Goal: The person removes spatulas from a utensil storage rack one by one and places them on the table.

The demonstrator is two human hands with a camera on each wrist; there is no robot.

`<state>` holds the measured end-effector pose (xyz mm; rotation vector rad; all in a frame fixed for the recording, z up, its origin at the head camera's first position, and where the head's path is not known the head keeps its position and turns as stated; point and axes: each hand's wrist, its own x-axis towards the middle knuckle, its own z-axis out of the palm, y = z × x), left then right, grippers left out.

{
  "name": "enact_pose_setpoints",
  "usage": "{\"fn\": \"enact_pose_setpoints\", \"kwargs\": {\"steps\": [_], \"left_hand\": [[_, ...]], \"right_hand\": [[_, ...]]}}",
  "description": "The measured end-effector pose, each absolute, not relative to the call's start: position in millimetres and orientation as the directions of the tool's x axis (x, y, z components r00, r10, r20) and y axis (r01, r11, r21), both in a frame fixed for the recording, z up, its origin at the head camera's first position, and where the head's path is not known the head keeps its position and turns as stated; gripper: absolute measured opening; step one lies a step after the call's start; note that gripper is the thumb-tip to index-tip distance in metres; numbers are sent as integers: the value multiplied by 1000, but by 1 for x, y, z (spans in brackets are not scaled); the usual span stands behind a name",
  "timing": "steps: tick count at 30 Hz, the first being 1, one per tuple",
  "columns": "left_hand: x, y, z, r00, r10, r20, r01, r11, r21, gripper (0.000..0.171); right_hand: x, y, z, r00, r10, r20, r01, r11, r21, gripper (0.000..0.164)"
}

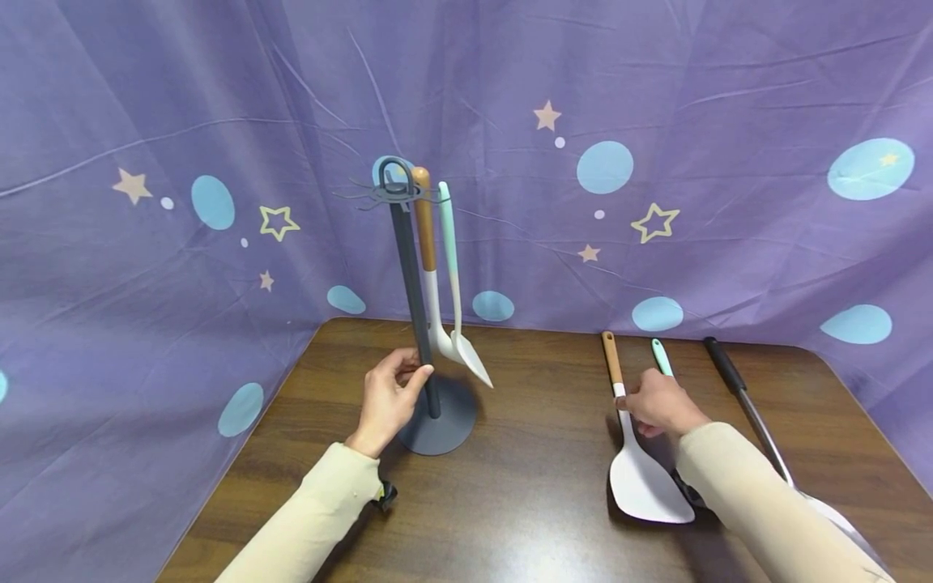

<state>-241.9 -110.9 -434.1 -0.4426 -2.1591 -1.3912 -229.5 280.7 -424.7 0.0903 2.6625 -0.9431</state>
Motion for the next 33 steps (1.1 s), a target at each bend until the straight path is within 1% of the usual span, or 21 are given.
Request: {"fn": "enact_pose_setpoints", "kwargs": {"steps": [4, 9, 14, 17, 22, 29, 33], "left_hand": [[-241, -110, -433, -806, -13, 592, 533, 419, 735, 16], [-241, -110, -433, -804, -14, 595, 537, 413, 736, 15], [-241, -110, -433, -799, -12, 601, 545, 407, 733, 16], [-242, -111, -434, -798, -13, 602, 545, 410, 731, 16], [-242, -111, -435, -799, -14, 601, 543, 411, 732, 16], [-242, -111, -435, -803, -12, 595, 538, 412, 735, 15], [-243, -111, -435, -802, -9, 597, 542, 410, 734, 16]], "right_hand": [[-226, 279, -417, -966, -67, -249, 103, 785, -611, 24], [-222, 277, -410, -981, -68, -179, 60, 777, -627, 28], [-217, 273, -406, -994, -77, -83, -9, 788, -616, 32], [-212, 268, -404, -997, -76, -28, -43, 787, -615, 29], [-206, 257, -402, -996, -76, 43, -86, 753, -652, 22], [-198, 235, -398, -993, -66, 94, -113, 697, -708, 22], [-195, 225, -397, -990, -60, 128, -135, 681, -720, 22]]}}
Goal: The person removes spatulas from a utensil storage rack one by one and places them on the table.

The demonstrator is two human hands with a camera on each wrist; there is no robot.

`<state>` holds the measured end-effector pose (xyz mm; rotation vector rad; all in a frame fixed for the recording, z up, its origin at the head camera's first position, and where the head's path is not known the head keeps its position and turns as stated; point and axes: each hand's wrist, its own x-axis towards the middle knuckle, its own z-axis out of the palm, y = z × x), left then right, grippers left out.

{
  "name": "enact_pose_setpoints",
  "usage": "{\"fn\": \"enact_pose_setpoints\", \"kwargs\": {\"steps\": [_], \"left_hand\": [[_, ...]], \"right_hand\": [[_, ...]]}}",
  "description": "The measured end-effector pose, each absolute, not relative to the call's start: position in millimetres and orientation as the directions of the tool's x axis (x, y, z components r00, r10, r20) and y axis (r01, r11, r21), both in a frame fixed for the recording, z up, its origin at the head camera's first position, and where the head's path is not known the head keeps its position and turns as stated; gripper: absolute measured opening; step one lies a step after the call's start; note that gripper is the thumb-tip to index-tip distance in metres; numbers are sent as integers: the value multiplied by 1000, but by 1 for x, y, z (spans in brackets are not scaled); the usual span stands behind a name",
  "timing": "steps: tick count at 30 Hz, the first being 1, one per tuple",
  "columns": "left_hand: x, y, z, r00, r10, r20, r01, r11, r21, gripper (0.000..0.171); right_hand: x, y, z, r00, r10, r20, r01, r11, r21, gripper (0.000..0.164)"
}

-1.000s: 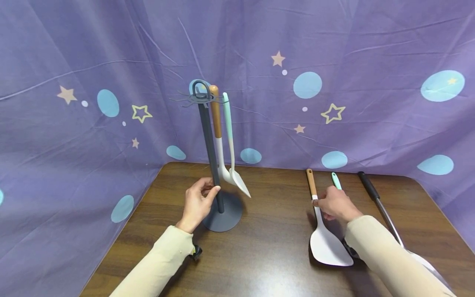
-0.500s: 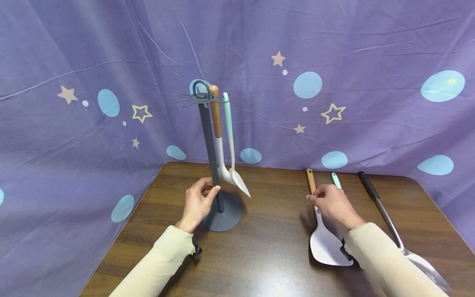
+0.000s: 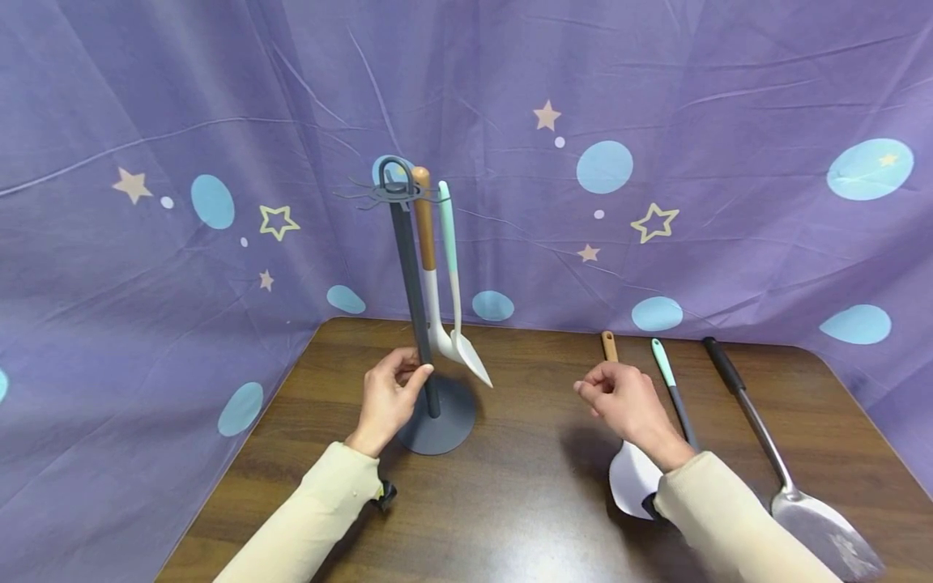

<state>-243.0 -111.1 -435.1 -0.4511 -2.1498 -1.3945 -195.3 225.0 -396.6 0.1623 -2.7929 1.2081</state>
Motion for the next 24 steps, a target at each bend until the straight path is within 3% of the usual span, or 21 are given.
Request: {"fn": "enact_pose_setpoints", "kwargs": {"steps": [24], "left_hand": [[-242, -110, -435, -802, -18, 597, 536, 418, 733, 16]], "right_hand": [[-206, 189, -382, -973, -76, 220, -221, 599, -770, 15]]}}
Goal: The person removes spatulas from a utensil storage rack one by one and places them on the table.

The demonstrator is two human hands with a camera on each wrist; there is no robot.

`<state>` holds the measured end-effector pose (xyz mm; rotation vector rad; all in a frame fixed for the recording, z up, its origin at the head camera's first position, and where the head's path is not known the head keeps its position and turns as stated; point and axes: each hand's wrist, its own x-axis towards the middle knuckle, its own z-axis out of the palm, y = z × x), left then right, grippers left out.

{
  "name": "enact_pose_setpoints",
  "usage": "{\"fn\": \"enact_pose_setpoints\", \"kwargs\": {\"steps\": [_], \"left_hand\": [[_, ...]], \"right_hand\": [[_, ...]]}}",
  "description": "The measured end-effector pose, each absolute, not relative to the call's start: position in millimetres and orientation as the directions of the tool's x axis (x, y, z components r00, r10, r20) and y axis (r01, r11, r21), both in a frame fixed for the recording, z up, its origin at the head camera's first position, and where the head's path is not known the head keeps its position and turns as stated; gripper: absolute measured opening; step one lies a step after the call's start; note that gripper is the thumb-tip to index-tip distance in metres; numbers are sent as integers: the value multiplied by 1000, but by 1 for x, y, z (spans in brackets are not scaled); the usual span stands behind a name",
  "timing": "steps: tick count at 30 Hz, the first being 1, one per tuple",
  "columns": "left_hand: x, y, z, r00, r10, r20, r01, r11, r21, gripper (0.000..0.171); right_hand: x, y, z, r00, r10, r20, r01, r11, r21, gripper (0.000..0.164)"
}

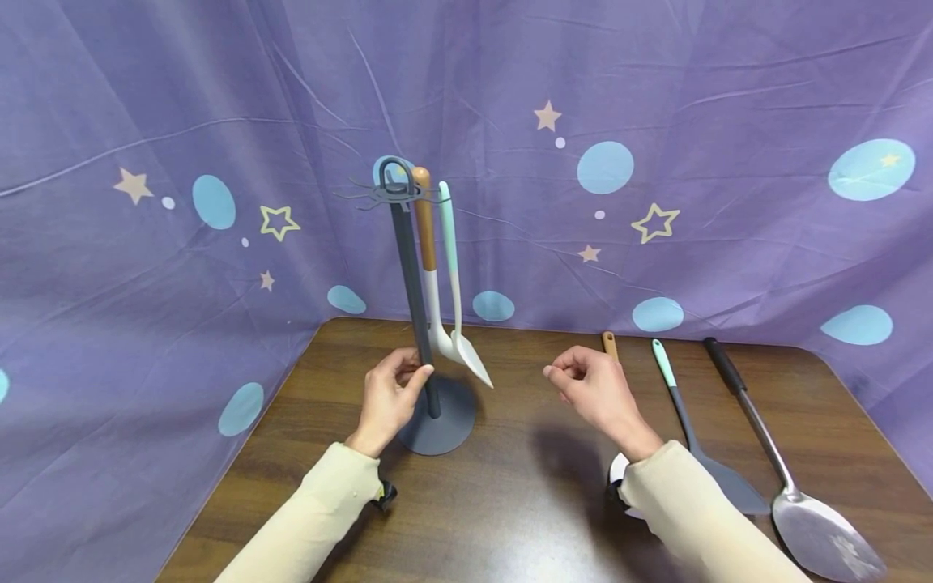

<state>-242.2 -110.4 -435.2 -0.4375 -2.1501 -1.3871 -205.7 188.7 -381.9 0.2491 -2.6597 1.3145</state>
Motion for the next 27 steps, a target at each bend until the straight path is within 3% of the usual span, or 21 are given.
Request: {"fn": "enact_pose_setpoints", "kwargs": {"steps": [27], "left_hand": [[-240, -111, -433, -806, -12, 592, 530, 431, 730, 16]], "right_hand": [[-221, 149, -356, -946, -136, 294, -318, 557, -767, 9]]}}
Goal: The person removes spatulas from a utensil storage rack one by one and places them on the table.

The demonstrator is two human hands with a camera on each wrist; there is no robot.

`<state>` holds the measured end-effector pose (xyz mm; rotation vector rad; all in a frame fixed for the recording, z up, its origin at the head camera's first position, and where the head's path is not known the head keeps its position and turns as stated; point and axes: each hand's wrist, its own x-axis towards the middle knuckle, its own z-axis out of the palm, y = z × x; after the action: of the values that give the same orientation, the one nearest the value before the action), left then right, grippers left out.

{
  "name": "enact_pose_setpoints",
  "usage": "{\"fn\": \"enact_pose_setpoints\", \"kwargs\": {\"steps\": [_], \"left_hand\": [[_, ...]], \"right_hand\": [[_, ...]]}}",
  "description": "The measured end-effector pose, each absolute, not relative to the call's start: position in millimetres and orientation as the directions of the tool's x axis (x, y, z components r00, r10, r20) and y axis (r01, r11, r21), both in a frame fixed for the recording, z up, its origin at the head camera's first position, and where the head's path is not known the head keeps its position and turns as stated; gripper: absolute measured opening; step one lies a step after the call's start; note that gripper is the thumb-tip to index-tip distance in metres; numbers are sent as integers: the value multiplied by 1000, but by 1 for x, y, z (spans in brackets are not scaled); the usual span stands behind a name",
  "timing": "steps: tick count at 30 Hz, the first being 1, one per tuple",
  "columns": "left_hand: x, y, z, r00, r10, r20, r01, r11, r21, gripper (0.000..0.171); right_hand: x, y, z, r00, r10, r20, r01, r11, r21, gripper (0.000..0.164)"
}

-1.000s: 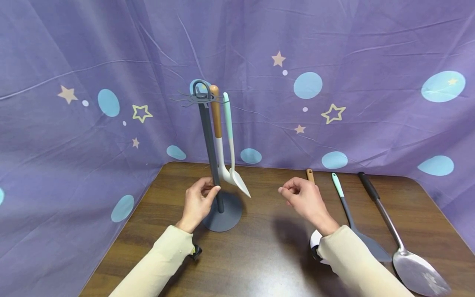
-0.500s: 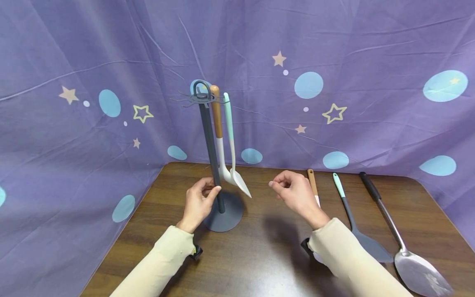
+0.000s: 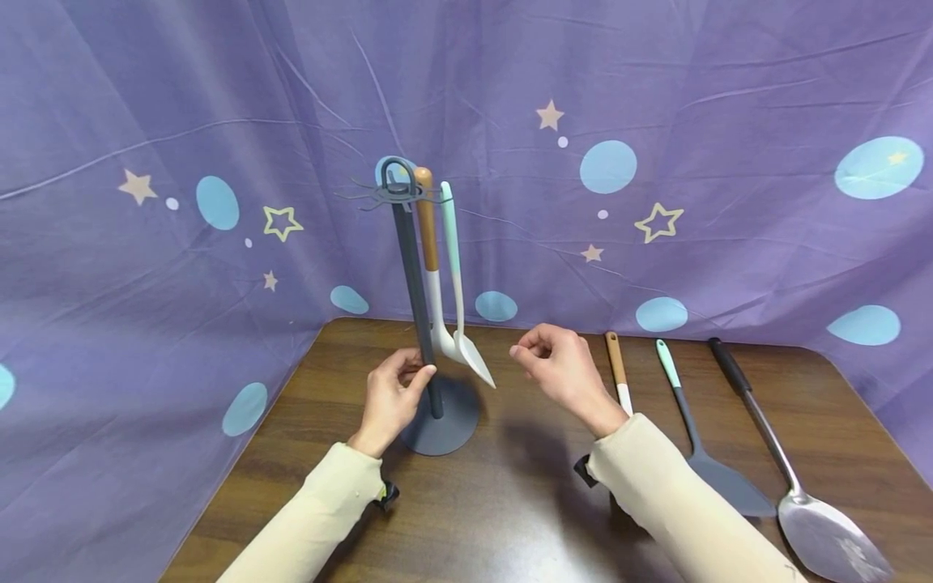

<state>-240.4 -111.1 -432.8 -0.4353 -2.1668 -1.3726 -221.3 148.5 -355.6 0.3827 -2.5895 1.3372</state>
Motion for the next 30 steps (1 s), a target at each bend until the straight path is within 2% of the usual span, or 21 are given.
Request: {"fn": "enact_pose_setpoints", "kwargs": {"steps": [13, 30], "left_hand": [[-240, -110, -432, -810, -13, 587, 524, 433, 733, 16], [-240, -110, -432, -807, -6, 591, 532, 428, 731, 15]], "right_hand": [[-229, 127, -352, -923, -174, 343, -382, 516, -766, 9], [-241, 97, -352, -887, -246, 391, -462, 437, -772, 31]]}}
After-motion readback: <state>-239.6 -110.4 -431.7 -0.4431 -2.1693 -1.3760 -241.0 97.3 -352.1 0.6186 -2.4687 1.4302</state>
